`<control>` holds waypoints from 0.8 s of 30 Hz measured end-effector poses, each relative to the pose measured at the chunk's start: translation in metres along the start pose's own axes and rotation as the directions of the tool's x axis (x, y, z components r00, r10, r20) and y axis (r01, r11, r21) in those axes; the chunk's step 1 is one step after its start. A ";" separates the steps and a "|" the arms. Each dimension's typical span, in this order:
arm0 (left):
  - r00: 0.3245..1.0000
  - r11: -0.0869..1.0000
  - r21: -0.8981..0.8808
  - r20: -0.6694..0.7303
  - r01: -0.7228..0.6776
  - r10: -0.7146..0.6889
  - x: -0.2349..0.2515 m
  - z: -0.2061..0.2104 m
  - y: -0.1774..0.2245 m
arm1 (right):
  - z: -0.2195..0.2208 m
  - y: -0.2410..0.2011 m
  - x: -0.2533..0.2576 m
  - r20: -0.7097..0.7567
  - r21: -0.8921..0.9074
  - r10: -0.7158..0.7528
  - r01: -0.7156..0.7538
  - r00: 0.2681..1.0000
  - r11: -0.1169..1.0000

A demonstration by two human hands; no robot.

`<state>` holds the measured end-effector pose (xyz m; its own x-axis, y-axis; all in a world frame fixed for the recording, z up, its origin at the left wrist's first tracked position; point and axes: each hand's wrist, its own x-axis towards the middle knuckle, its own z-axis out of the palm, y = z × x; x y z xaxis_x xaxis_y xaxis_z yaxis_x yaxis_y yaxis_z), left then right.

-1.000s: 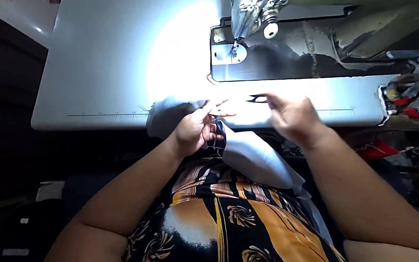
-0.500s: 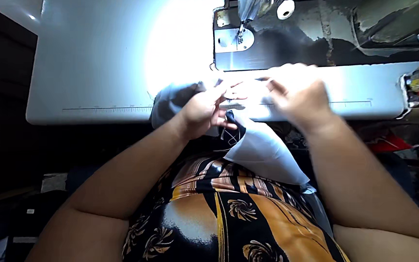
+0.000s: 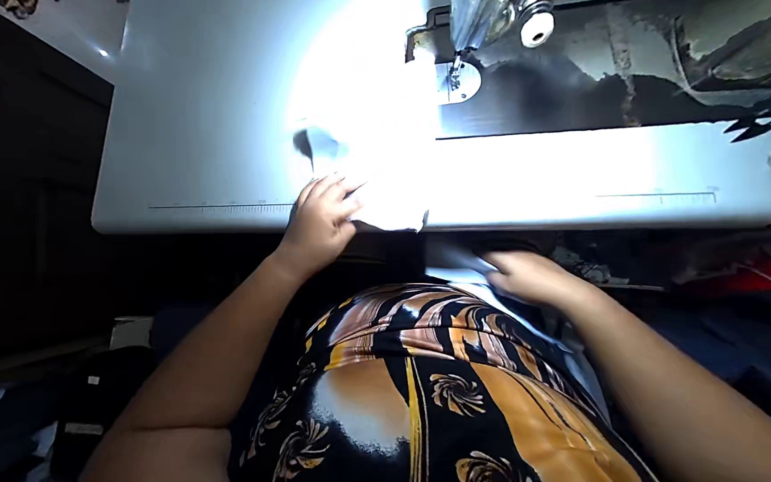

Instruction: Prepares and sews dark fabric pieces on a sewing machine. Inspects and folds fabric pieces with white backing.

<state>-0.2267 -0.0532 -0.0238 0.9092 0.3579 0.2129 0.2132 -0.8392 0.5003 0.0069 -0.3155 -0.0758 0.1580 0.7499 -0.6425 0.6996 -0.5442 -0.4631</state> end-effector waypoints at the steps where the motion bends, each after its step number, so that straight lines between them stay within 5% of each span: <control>1: 0.989 0.969 -0.237 -0.110 0.071 -0.100 0.006 -0.003 0.008 | 0.002 -0.016 0.013 -0.044 0.033 -0.080 0.081 0.996 0.996; 4: 0.738 0.524 -0.822 -0.208 0.224 -0.642 0.045 -0.032 0.024 | 0.021 -0.051 0.065 -0.002 0.140 -0.227 0.225 0.974 0.964; 6: 0.630 0.462 -0.863 -0.245 0.205 -0.737 0.057 -0.049 -0.005 | 0.036 -0.052 0.088 0.066 0.019 -0.217 0.216 0.974 0.976; 7: 0.636 0.579 -0.771 -0.311 0.266 -0.706 0.053 -0.052 -0.027 | 0.038 -0.052 0.088 0.107 -0.050 -0.173 0.179 0.979 0.982; 9: 0.723 0.828 -0.242 -0.405 0.505 -0.560 0.034 -0.057 -0.064 | 0.029 -0.053 0.073 0.204 -0.107 -0.097 0.120 0.974 0.987; 12: 0.871 0.839 0.302 -0.351 0.452 -0.343 -0.005 -0.058 -0.080 | 0.015 -0.038 0.047 0.185 -0.051 -0.085 0.096 0.979 0.994; 16: 0.965 0.904 0.336 -0.093 0.263 -0.245 -0.027 -0.049 -0.065 | 0.000 -0.031 0.004 -0.040 0.126 -0.338 0.340 0.940 0.932; 18: 0.979 0.934 0.295 -0.073 0.202 -0.188 -0.017 -0.038 -0.038 | -0.011 -0.048 -0.012 -0.276 0.184 -0.504 0.560 0.818 0.808; 20: 0.985 0.955 0.245 -0.085 0.164 -0.147 -0.002 -0.025 -0.015 | -0.027 -0.068 -0.013 -0.514 0.018 -0.581 0.686 0.631 0.728; 22: 0.979 0.963 0.201 -0.131 0.178 -0.154 0.014 -0.015 -0.005 | -0.044 -0.082 -0.002 -0.652 -0.139 -0.542 0.619 0.530 0.773; 24: 0.966 0.954 0.186 -0.157 0.234 -0.206 0.025 -0.013 -0.004 | -0.062 -0.094 0.014 -0.722 -0.147 -0.460 0.535 0.517 0.832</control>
<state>-0.2094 -0.0359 -0.0093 0.7780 0.5829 0.2342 0.4826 -0.7933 0.3712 -0.0134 -0.2305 -0.0041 0.2626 0.9098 0.3213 0.7690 0.0037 -0.6392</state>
